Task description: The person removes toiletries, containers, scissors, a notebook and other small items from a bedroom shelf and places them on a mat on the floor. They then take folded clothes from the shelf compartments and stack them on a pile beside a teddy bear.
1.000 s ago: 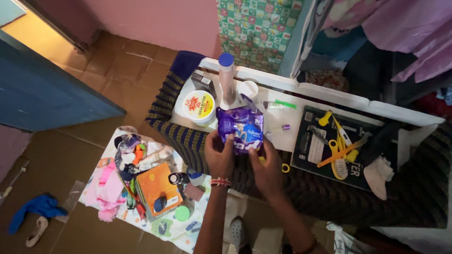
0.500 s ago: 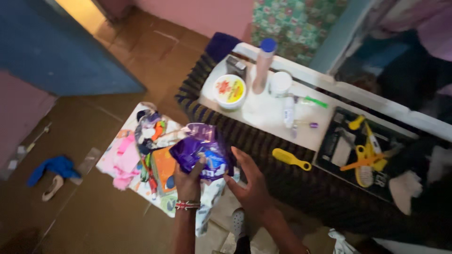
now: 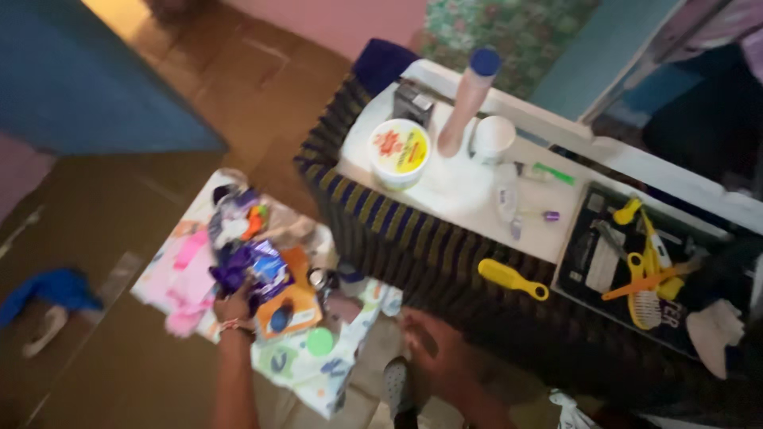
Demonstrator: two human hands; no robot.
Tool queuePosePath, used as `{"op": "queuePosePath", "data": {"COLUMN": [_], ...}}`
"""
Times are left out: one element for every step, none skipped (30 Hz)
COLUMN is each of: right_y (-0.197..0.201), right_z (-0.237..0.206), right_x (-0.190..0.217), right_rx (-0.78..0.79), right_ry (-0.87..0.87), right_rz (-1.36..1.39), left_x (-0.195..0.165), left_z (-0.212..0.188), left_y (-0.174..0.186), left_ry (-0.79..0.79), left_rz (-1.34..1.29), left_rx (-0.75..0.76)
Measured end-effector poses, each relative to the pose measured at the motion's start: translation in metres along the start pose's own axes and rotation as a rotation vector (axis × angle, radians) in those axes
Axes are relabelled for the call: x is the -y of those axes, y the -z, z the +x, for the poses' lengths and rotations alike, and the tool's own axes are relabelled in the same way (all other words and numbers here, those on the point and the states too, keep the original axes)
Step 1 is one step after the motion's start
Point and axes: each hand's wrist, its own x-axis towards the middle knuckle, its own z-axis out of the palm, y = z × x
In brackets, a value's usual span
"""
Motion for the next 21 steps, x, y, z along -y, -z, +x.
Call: {"op": "queuePosePath", "data": {"right_y": [-0.002, -0.004, -0.003, -0.002, -0.001, -0.001, 0.003, 0.01, 0.018, 0.025, 0.032, 0.039, 0.045, 0.052, 0.061, 0.071, 0.079, 0.085, 0.094, 0.106, 0.116], "right_z": [-0.003, -0.008, -0.011, -0.011, -0.011, -0.013, -0.017, -0.022, -0.024, -0.024, -0.025, -0.026, -0.027, -0.028, -0.031, -0.034, -0.037, -0.04, -0.043, -0.047, -0.049], "right_x": [-0.012, -0.023, -0.032, -0.039, -0.043, -0.044, -0.043, -0.04, -0.035, -0.03, -0.025, -0.02, -0.016, -0.013, -0.011, -0.01, -0.009, -0.007, -0.005, -0.003, -0.001], "right_rx": [-0.021, -0.034, -0.049, -0.057, -0.062, -0.063, -0.056, -0.054, -0.054, -0.069, -0.084, -0.097, -0.112, -0.128, -0.15, -0.2, -0.249, -0.291, -0.326, -0.36, -0.397], "right_ry": [-0.002, -0.008, -0.011, -0.041, -0.075, -0.112, -0.112, -0.11, -0.106, -0.113, -0.119, -0.126, -0.165, -0.206, -0.247, -0.201, -0.154, -0.106, -0.168, -0.228, -0.285], "right_rz": [0.01, 0.019, 0.025, 0.018, 0.018, 0.021, -0.009, -0.037, -0.068, -0.039, -0.009, 0.022, 0.082, 0.144, 0.202, 0.172, 0.143, 0.117, 0.117, 0.119, 0.121], "left_x": [0.003, 0.006, 0.008, 0.009, 0.01, 0.011, 0.011, 0.009, 0.008, 0.006, 0.004, 0.008, 0.01, 0.009, 0.012, 0.016, 0.019, 0.02, 0.019, 0.017, 0.012], "left_z": [0.012, 0.021, 0.029, 0.036, 0.042, 0.046, 0.046, 0.045, 0.042, 0.038, 0.034, 0.028, 0.024, 0.02, 0.013, 0.009, 0.004, 0.0, -0.006, -0.011, -0.017], "left_y": [0.0, -0.002, -0.006, -0.011, -0.013, -0.013, -0.012, -0.011, -0.008, -0.005, -0.003, -0.005, -0.006, 0.0, 0.003, 0.003, 0.003, 0.004, 0.008, 0.006, 0.0], "left_ry": [0.028, 0.065, 0.089, 0.115, 0.137, 0.136, 0.025, -0.227, -0.545, -0.685, -0.668, -0.247, 0.171, 0.191, 0.216, 0.18, 0.142, 0.1, -0.092, -0.261, -0.412], "left_rz": [0.087, 0.121, 0.15, 0.18, 0.218, 0.304, 0.587, 1.071, 1.487, 1.577, 1.533, 0.93, 0.307, 0.323, 0.339, 0.308, 0.276, 0.244, 0.418, 0.543, 0.648], "left_rx": [-0.06, -0.095, -0.096, -0.112, -0.122, -0.113, 0.007, 0.151, 0.247, 0.242, 0.222, -0.062, -0.289, -0.24, -0.186, -0.202, -0.221, -0.245, -0.238, -0.253, -0.287]}}
